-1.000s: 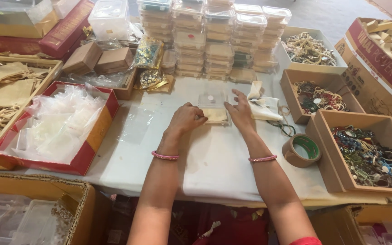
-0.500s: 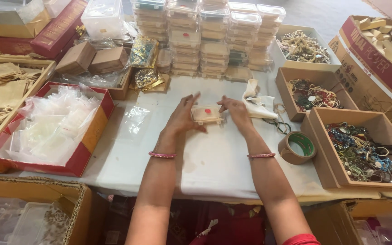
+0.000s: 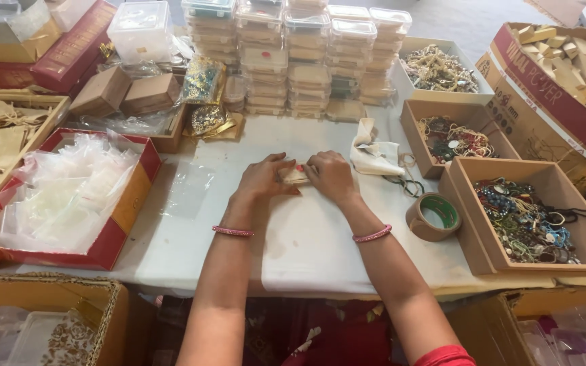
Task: The person sits on the floor at a table and cleans a small plastic container with a white cloth. They then pick up a green beaded necklace, wipe it with the cloth, and place it into a small box.
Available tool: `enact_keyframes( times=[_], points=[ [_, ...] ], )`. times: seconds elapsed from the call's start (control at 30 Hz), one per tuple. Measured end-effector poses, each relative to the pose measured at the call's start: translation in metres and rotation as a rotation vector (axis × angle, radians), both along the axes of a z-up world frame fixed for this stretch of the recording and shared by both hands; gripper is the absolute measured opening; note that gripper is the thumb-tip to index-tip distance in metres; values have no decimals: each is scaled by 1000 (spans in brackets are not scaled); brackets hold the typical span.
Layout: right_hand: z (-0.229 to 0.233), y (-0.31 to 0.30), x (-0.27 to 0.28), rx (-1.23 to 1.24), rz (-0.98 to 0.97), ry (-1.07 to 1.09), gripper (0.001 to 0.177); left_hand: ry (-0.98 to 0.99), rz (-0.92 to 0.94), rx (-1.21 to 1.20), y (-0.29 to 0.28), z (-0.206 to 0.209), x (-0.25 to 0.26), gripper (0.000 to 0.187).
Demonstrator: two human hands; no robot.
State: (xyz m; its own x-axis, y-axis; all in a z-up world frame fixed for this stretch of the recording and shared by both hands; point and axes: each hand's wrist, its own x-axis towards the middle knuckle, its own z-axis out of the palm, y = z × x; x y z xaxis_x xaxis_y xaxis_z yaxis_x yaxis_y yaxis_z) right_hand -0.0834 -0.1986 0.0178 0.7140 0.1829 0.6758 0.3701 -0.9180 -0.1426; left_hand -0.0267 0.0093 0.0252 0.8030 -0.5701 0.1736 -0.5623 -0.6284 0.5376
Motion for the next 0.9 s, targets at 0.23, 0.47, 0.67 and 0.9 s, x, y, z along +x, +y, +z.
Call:
enact_keyframes(
  times=[0.23,0.47,0.67,0.9],
  points=[
    [6,3,-7,-13,-25,-6,13,-119,15,-22,-6,-23,11,83],
    [26,13,-19,-43,243,64,36,-18,18,-150,-3,-17,14,110],
    [2,6,-3,-17,161,72,32,-94,78,-359,-10,-48,36,107],
    [5,-4,12,185,50,-60,27,-130,166,-409,-8,-12,9,77]
  ],
)
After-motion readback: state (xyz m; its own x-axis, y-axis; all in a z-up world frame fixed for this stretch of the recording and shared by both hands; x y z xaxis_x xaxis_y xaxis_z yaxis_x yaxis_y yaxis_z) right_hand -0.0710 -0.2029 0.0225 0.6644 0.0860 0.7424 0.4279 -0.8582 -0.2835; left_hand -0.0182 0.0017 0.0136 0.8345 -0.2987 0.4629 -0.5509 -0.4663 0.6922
